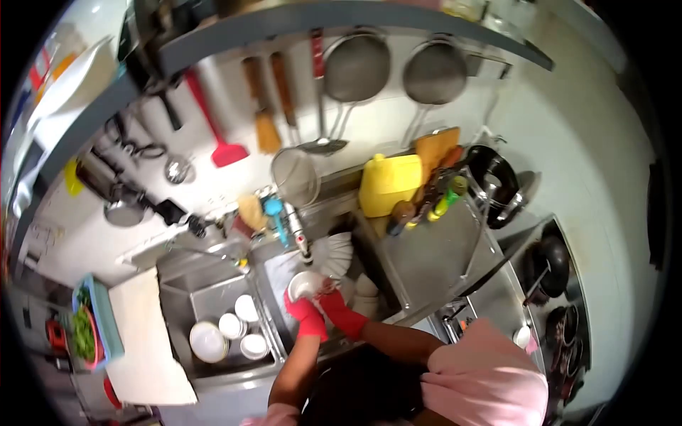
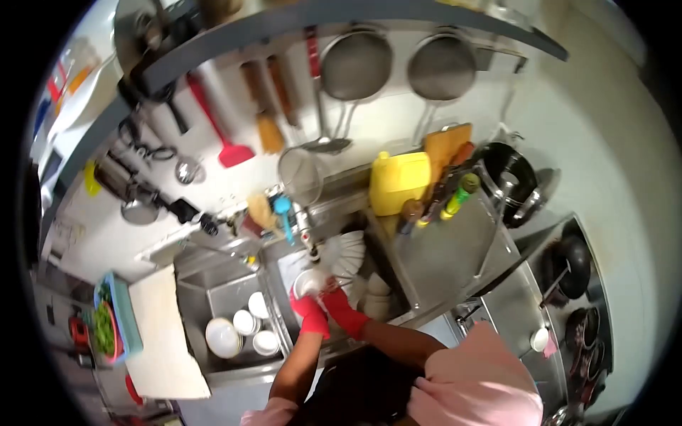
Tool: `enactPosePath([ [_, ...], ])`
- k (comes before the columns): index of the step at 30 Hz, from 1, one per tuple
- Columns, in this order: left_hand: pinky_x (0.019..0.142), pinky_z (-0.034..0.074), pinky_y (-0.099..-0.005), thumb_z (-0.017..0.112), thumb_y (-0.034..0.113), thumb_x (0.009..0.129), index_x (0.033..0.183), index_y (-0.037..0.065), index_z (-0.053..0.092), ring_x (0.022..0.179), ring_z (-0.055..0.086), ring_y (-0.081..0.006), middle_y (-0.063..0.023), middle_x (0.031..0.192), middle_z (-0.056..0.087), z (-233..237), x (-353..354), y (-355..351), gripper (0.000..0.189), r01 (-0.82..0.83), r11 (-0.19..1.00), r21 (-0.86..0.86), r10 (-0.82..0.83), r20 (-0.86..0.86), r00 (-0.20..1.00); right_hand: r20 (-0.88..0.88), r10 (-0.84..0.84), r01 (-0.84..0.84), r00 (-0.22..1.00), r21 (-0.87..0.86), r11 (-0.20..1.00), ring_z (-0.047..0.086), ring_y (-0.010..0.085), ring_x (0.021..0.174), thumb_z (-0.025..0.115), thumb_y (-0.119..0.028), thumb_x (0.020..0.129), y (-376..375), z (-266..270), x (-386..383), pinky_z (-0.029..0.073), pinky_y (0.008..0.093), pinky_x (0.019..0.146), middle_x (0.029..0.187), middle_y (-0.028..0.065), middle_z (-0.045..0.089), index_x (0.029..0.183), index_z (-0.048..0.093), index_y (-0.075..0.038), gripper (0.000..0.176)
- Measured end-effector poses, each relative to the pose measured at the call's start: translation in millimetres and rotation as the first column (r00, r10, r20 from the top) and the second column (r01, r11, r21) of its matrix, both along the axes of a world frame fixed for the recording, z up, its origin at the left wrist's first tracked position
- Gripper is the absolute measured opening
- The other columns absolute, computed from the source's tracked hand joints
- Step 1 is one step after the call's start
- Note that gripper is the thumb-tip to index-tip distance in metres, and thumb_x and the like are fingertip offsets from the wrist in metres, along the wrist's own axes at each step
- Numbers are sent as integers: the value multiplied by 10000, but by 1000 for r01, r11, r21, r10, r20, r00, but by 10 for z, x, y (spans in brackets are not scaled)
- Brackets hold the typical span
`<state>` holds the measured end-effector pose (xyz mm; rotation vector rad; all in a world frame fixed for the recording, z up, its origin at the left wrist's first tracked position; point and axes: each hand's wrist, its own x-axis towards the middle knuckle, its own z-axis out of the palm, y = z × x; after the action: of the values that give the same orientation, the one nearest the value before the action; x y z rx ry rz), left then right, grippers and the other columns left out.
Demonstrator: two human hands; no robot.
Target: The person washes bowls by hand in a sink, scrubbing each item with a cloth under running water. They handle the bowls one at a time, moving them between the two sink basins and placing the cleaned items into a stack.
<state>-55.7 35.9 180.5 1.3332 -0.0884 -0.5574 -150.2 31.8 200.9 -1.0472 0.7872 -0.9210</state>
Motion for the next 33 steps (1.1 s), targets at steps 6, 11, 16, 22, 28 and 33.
enactPosePath([
  [6, 518, 498, -333, 612, 96, 810, 1112, 82, 500, 675, 578, -209, -80, 849, 593, -372, 406, 57, 322, 563, 767, 309, -402, -452, 796, 209, -55, 32, 976, 110, 993, 545, 179, 945, 487, -158, 911, 22, -763, 143, 442, 336, 838, 1088, 67, 519, 1245, 418, -100, 346],
  [11, 466, 485, -364, 548, 125, 863, 1142, 113, 503, 621, 572, -233, -91, 873, 606, 251, 229, 246, 283, 808, 589, -23, -753, -377, 539, -641, 348, -540, 684, -124, 833, 485, 303, 1109, 563, -263, 857, -579, -284, -19, 380, 427, 954, 1317, 162, 395, 1381, 319, -56, 614],
  [16, 685, 526, -337, 410, 258, 957, 1220, 82, 467, 830, 610, -191, -90, 1050, 594, -274, 287, 202, 322, 750, 644, 149, -658, 608, 444, 272, 241, -313, 931, 262, 913, 555, 139, 754, 569, -296, 893, -316, -331, 215, 466, 246, 627, 1034, 9, 550, 1378, 330, -90, 579],
  [22, 705, 505, -357, 625, 396, 848, 1064, -45, 579, 801, 636, -263, -154, 926, 652, -319, 365, 327, 493, 308, 850, 428, -231, -224, 947, 105, -58, -17, 993, 606, 796, 593, 218, 906, 532, -445, 886, 229, -1078, 408, 506, 385, 732, 1141, 39, 562, 1262, 460, -194, 458],
  [28, 749, 487, -445, 622, 388, 827, 1173, -28, 549, 895, 623, -405, -256, 991, 632, -187, 937, 499, 546, 10, 738, 675, -305, 320, 897, 235, 105, -226, 966, 582, 781, 570, 258, 1029, 480, -448, 909, 276, -309, 373, 457, 424, 900, 1248, 81, 537, 1317, 432, -123, 524],
  [33, 460, 428, -355, 557, 284, 888, 1262, 10, 448, 500, 530, -246, -171, 799, 611, -125, 1804, 865, 476, 80, 818, 570, -132, 52, 990, 167, 57, -145, 984, 581, 801, 601, 213, 849, 542, -336, 915, -110, -521, 158, 496, 325, 716, 1095, 96, 593, 1178, 523, -69, 375],
])
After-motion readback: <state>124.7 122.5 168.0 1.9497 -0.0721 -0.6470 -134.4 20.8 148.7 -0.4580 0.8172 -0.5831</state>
